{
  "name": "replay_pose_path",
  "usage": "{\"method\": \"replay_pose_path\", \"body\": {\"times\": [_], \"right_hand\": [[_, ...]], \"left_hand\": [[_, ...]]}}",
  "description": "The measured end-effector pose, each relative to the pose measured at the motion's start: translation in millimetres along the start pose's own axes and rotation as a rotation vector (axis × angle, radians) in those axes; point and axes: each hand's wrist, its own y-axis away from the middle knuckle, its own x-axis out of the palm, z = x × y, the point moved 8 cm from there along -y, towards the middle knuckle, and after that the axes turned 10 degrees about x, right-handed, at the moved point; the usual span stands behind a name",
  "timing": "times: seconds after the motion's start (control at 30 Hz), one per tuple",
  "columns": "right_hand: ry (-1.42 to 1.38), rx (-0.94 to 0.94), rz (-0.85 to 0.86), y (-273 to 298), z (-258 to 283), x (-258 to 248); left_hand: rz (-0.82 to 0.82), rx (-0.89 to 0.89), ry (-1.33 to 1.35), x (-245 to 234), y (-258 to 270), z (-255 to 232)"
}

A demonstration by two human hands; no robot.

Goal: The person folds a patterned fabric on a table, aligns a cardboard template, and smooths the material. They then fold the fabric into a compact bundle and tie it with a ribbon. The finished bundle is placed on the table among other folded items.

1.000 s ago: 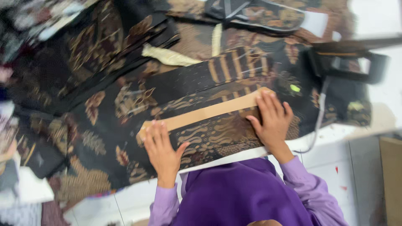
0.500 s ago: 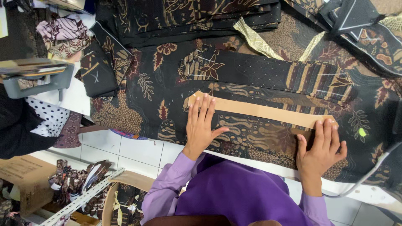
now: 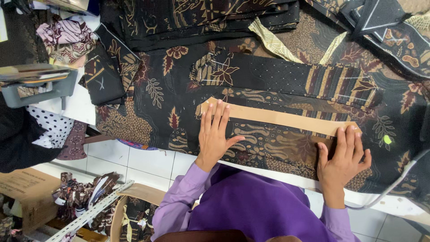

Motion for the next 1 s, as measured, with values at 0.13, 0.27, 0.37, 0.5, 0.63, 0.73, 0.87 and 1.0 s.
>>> {"method": "replay_pose_path", "body": {"times": [0.13, 0.27, 0.37, 0.5, 0.63, 0.73, 0.87, 1.0], "right_hand": [[0.015, 0.006, -0.012, -3, 1, -1], [0.047, 0.031, -0.025, -7, 0, -1], [0.053, 0.048, -0.03, -9, 1, -3], [0.041, 0.054, -0.046, -11, 5, -9], [0.001, 0.059, -0.046, -13, 7, -14], [0.003, 0.065, -0.049, -13, 8, -16], [0.002, 0.059, -0.053, -14, 9, -17], [-0.002, 0.055, -0.058, -14, 8, -17]], "left_hand": [[0.02, 0.0, -0.021, 2, -1, 0], [0.066, -0.006, -0.013, 3, -4, 0], [0.078, 0.01, -0.033, 1, -6, -3], [0.123, 0.006, -0.071, 1, -7, -6], [0.113, 0.005, -0.077, -1, -8, -9], [0.089, 0.016, -0.097, -3, -9, -13], [0.099, 0.008, -0.11, -4, -9, -14], [0.098, 0.011, -0.112, -4, -9, -15]]}}
